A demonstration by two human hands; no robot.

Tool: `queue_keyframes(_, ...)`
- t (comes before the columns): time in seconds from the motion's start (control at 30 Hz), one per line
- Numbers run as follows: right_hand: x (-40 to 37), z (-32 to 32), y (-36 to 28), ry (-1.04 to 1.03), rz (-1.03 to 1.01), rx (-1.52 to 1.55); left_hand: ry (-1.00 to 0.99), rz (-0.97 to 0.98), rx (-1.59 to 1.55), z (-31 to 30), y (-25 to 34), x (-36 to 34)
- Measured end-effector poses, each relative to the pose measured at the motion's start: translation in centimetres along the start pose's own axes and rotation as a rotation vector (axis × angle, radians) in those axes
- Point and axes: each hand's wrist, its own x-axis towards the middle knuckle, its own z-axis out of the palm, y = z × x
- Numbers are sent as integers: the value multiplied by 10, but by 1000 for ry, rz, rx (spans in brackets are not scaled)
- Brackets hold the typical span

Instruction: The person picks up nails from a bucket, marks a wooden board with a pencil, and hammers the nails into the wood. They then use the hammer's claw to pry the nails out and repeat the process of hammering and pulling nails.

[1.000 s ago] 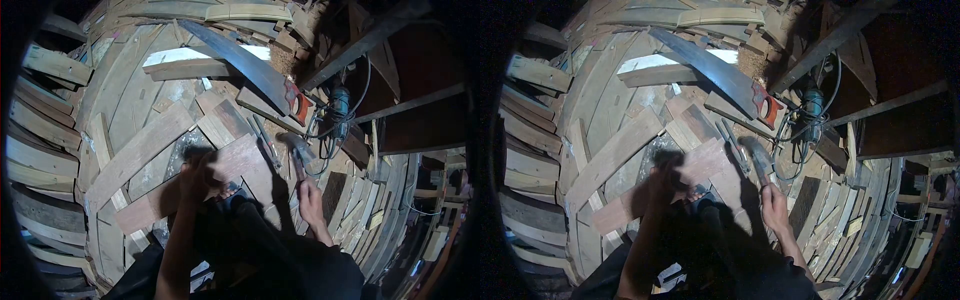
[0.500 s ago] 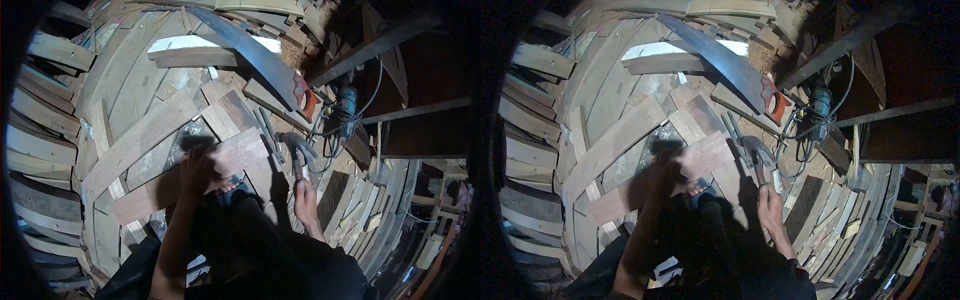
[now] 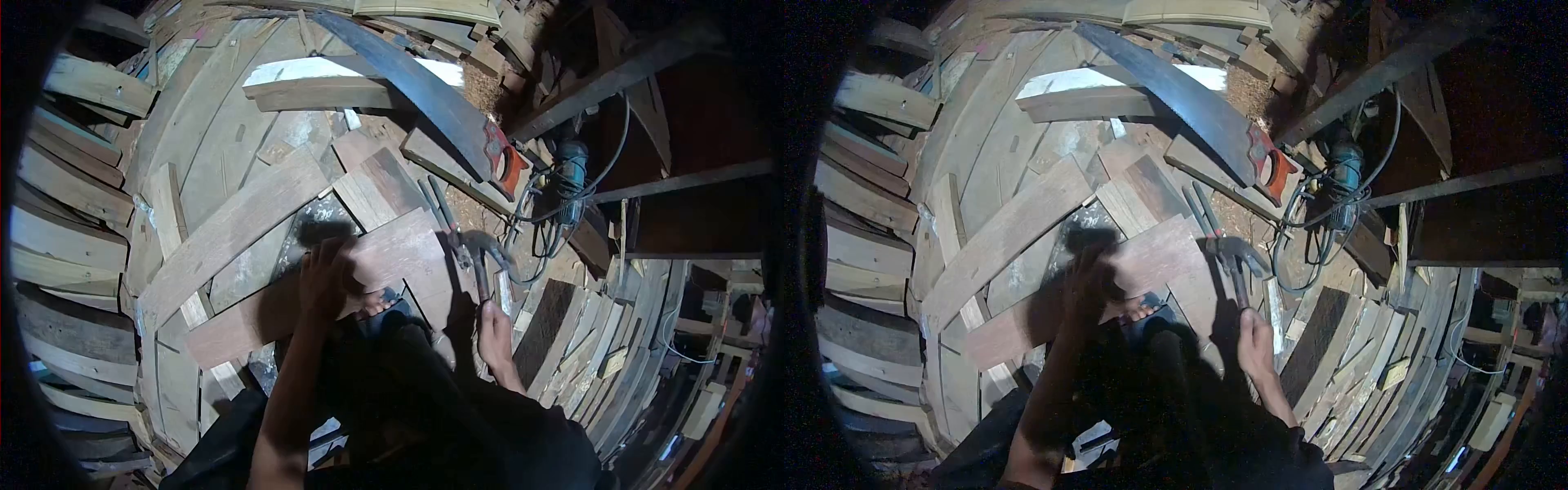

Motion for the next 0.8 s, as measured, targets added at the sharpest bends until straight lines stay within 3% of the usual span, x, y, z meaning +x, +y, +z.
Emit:
queue_keyframes(0.1, 5, -6, -10, 36, 21, 149, 57, -4, 29, 7, 1, -2)
queue_keyframes(0.2, 15, 5, 9, 126, -119, 122, -28, -69, -20, 3, 3, 0)
queue_keyframes(0.33, 19, 9, 7, -43, 49, -200, 10, -39, 1, -3, 9, 3)
queue_keyframes(0.47, 12, -3, 3, 68, 179, 60, 7, -47, 14, 1, 6, 1)
queue_keyframes(0.57, 17, 2, 16, 158, -8, 125, 16, -32, 52, 2, 4, 3)
queue_keyframes(0.7, 25, -5, 10, -31, -36, -173, -16, -43, 61, -3, 9, 3)
queue_keyframes(0.73, 24, -7, 1, -73, 35, -233, -25, -40, 51, -2, 8, 1)
queue_keyframes(0.8, 19, -4, 4, -70, -7, -200, -30, -37, 36, 0, 2, 2)
